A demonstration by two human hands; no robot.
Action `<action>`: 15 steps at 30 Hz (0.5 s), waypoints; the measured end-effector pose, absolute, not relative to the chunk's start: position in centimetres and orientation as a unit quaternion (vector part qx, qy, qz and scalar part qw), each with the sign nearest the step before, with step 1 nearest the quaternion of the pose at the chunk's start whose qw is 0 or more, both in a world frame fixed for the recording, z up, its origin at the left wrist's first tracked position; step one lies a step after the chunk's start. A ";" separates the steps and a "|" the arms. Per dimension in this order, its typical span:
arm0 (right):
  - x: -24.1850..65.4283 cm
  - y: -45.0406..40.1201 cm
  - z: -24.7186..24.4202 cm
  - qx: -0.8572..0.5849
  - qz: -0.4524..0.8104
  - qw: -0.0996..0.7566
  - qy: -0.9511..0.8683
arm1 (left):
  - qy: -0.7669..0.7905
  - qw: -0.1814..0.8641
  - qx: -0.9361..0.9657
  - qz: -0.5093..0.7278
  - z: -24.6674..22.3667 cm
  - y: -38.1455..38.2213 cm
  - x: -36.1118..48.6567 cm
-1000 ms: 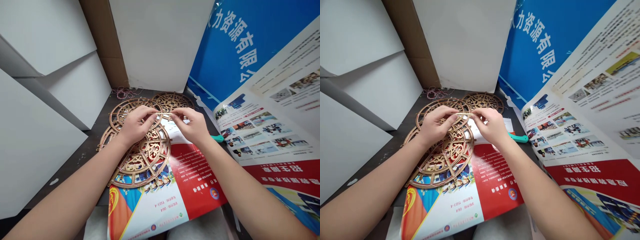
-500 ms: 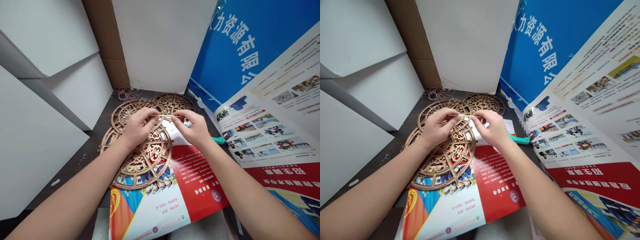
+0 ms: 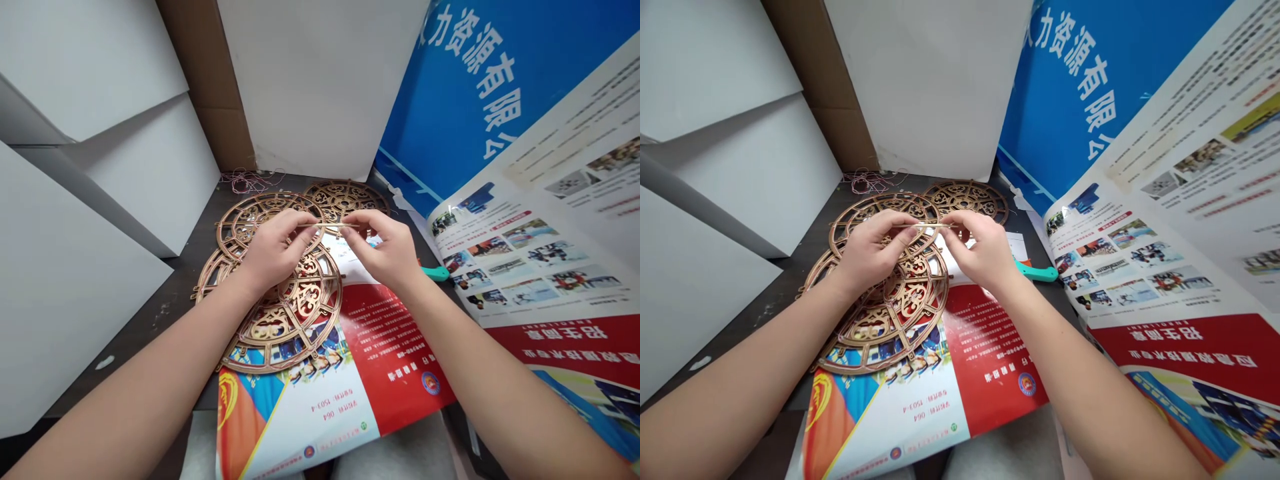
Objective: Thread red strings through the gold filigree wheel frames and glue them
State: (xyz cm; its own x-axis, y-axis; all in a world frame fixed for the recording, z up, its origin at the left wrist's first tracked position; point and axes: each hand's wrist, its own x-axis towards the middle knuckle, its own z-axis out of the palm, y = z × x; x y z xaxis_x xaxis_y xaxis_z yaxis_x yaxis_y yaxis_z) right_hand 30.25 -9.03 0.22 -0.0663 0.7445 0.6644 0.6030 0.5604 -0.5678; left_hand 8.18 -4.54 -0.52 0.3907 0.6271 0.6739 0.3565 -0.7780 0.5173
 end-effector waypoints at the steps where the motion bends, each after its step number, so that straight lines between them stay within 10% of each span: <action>1: 30.3 -9.0 0.2 -0.464 0.072 0.503 -0.726 | 0.298 0.146 0.821 0.465 -0.5 -4.5 8.2; 15: 30.2 -9.2 0.3 -0.489 0.067 0.499 -0.713 | 0.309 0.132 0.809 0.482 -0.9 -4.3 8.2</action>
